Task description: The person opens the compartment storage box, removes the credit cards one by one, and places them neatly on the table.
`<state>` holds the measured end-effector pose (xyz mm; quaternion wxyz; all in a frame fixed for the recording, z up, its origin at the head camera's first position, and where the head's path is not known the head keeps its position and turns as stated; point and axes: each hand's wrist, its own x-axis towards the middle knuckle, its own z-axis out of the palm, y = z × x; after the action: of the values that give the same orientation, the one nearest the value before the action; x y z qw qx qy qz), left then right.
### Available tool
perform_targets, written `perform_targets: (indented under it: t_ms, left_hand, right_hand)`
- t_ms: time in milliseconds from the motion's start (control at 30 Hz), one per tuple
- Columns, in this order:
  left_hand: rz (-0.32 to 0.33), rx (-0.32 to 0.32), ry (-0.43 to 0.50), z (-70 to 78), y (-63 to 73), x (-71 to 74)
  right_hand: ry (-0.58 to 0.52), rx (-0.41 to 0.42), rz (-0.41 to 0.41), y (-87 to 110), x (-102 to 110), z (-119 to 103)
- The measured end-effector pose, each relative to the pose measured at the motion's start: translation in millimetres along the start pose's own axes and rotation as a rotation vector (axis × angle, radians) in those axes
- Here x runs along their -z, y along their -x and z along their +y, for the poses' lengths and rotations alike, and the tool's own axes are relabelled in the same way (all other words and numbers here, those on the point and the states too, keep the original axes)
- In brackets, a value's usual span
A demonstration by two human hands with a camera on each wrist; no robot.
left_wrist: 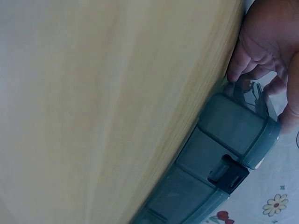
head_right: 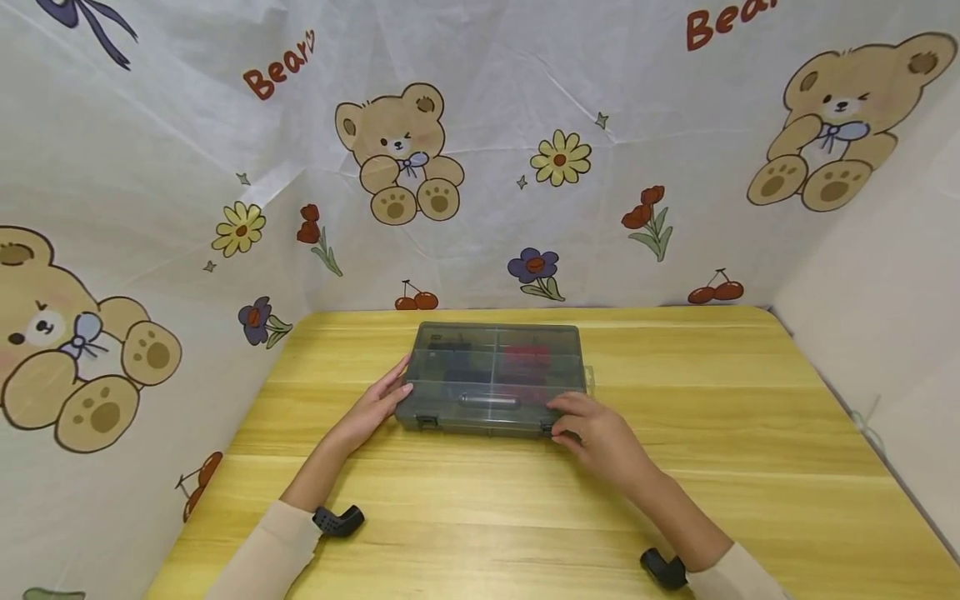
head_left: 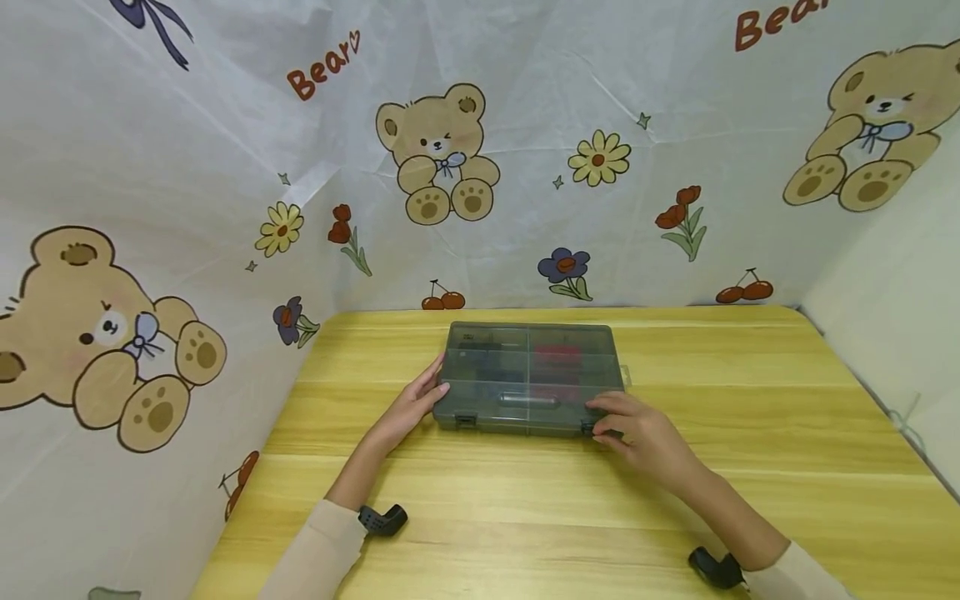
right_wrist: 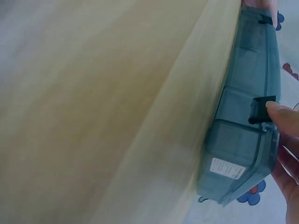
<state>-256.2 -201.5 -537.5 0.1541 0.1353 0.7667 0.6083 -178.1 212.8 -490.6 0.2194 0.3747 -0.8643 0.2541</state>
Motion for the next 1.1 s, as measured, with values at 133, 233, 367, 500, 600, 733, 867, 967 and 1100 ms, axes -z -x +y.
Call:
perform_targets:
  t_ms: [133,233,367,500,600,733,867,967,1100]
  left_hand:
    - [0.006,0.009,0.003,2.4,-0.1,-1.7]
    - [0.000,0.013,0.006,2.7,0.7,-1.6]
    - [-0.008,0.010,0.000,1.9,1.2,-0.8]
    - [-0.003,-0.003,0.007,0.8,0.5,0.1]
    - [-0.001,-0.001,0.009,0.5,-0.6,-0.5]
    - [-0.003,0.007,0.005,1.3,-1.7,-2.4]
    - [-0.001,0.003,0.006,1.9,-1.7,-2.3]
    - [-0.001,-0.003,0.009,1.6,-1.8,-1.5]
    - [-0.001,-0.002,0.015,0.4,-1.7,0.4]
  right_hand:
    - [0.035,0.052,0.014,-2.9,0,-3]
    - [0.046,0.058,0.023,-4.2,0,-6]
    - [-0.012,0.030,0.037,-5.2,0,-13]
    - [-0.140,-0.044,0.050,-11.0,-1,-26]
    - [-0.232,-0.103,0.061,-16.0,-5,-34]
    - [-0.320,-0.168,0.063,-21.1,-13,-42]
    - [-0.348,-0.174,0.054,-28.9,-23,-49]
    - [-0.340,-0.150,0.057,-35.1,-31,-53]
    - [-0.326,-0.124,0.071,-43.9,-43,-58]
